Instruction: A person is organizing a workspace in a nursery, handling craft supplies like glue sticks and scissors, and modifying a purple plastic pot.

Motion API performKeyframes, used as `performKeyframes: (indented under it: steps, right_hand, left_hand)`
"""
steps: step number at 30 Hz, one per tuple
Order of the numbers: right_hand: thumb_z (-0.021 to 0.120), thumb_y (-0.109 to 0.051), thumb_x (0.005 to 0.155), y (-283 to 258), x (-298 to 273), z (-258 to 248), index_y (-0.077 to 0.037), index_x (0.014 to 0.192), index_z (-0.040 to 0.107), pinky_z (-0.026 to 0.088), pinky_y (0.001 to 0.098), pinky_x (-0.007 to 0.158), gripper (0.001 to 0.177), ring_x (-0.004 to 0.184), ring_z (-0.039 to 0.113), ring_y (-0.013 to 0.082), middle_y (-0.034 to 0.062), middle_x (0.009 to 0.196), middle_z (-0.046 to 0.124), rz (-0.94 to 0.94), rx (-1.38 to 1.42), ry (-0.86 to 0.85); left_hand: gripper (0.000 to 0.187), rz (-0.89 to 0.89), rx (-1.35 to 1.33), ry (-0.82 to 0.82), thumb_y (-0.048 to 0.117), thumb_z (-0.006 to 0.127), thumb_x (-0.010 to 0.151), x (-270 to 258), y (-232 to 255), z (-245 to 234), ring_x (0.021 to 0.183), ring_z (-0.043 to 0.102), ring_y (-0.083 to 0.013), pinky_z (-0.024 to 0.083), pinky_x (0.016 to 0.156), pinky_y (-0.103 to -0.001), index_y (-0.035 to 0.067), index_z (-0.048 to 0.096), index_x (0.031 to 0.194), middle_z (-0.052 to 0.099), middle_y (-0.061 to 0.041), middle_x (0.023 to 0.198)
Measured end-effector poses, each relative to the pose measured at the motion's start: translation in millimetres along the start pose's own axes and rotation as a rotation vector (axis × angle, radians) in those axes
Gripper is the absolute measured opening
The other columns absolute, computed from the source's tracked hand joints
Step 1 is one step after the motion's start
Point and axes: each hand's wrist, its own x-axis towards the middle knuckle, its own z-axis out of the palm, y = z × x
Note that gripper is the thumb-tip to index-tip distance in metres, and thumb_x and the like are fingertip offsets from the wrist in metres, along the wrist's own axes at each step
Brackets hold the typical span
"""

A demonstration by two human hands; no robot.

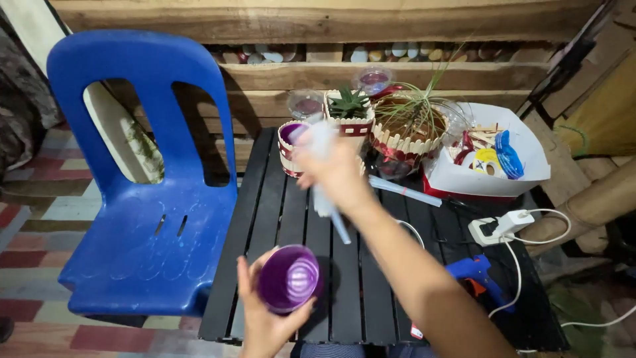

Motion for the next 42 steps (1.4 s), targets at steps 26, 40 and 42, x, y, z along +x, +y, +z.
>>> performKeyframes:
  steps: [26, 40, 42]
  right_hand:
    - [0.051, -0.002, 0.098, 108.6, -68.3, -30.6, -0.002, 0.141, 0.055, 0.034, 0.0475, 0.117, 0.043, 0.140, 0.042, 0.0360, 0.0183, 0.148, 0.050, -0.215, -0.639, -0.253]
    - [0.064, -0.002, 0.095, 109.4, -50.4, -115.6, -0.006, 0.132, 0.061, 0.050, 0.0385, 0.066, 0.037, 0.071, 0.064, 0.0242, 0.0085, 0.120, 0.052, -0.349, -0.814, 0.006]
    - [0.054, 0.008, 0.090, 116.3, -39.1, -108.3, -0.003, 0.125, 0.065, 0.050, 0.0385, 0.073, 0.038, 0.088, 0.064, 0.0279, 0.0130, 0.119, 0.056, -0.473, -0.708, 0.056]
  left_hand:
    - [0.134, -0.125, 0.007, 0.175, 0.019, 0.093, 0.056, -34.6, -15.1, 58.0, 0.135, 0.055, -0.0354, 0.045, 0.115, -0.047, 0.005, 0.011, 0.160, 0.054, -0.026, 0.142]
    - [0.142, -0.425, 0.243, -0.049, 0.034, 0.096, 0.060, 4.3, -29.7, 103.4, 0.144, 0.040, -0.0402, 0.035, 0.115, -0.051, 0.015, -0.002, 0.162, 0.035, -0.026, 0.157]
    - [0.145, -0.372, 0.299, -0.113, 0.035, 0.099, 0.058, 4.1, -33.5, 102.8, 0.145, 0.037, -0.0427, 0.032, 0.117, -0.045, 0.010, 0.000, 0.162, 0.032, -0.031, 0.157]
